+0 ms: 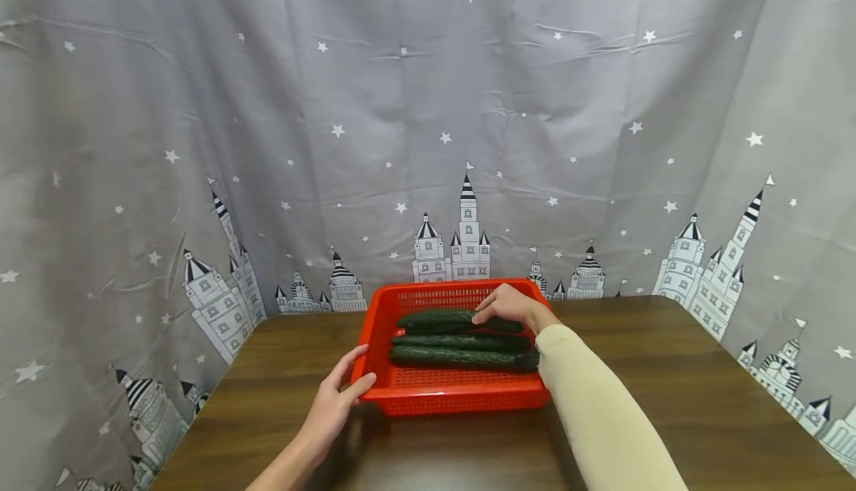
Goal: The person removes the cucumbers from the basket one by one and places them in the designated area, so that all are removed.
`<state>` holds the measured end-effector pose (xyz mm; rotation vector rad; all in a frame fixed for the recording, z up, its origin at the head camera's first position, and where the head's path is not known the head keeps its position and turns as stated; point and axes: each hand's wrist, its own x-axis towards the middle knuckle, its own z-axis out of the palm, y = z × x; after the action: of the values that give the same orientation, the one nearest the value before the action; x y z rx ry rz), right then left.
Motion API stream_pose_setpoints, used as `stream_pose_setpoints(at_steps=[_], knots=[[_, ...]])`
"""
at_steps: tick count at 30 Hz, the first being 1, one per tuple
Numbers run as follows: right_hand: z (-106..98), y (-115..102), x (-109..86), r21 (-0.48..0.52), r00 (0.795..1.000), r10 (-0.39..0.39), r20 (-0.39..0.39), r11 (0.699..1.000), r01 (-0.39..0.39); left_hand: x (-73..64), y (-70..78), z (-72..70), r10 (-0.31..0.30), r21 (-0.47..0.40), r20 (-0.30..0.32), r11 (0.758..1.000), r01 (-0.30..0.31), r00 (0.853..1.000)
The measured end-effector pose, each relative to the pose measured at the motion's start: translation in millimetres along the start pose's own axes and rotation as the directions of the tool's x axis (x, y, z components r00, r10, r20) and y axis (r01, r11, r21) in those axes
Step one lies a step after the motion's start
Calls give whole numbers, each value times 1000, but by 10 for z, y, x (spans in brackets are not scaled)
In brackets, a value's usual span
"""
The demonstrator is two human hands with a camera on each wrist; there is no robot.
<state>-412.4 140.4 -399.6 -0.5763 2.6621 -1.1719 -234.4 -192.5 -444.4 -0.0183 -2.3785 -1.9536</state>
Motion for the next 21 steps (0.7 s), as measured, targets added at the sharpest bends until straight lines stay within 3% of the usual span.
stream_pose_setpoints(at_steps=[11, 21], knots=[[-135, -81, 4, 53, 1000, 22, 21, 998, -23, -16, 6, -23, 5, 7, -1, 1000, -5, 1000], [-346, -121, -53, 75, 999, 41, -9, 996, -40, -17, 14, -28, -9, -5, 3, 1000, 9, 1000]])
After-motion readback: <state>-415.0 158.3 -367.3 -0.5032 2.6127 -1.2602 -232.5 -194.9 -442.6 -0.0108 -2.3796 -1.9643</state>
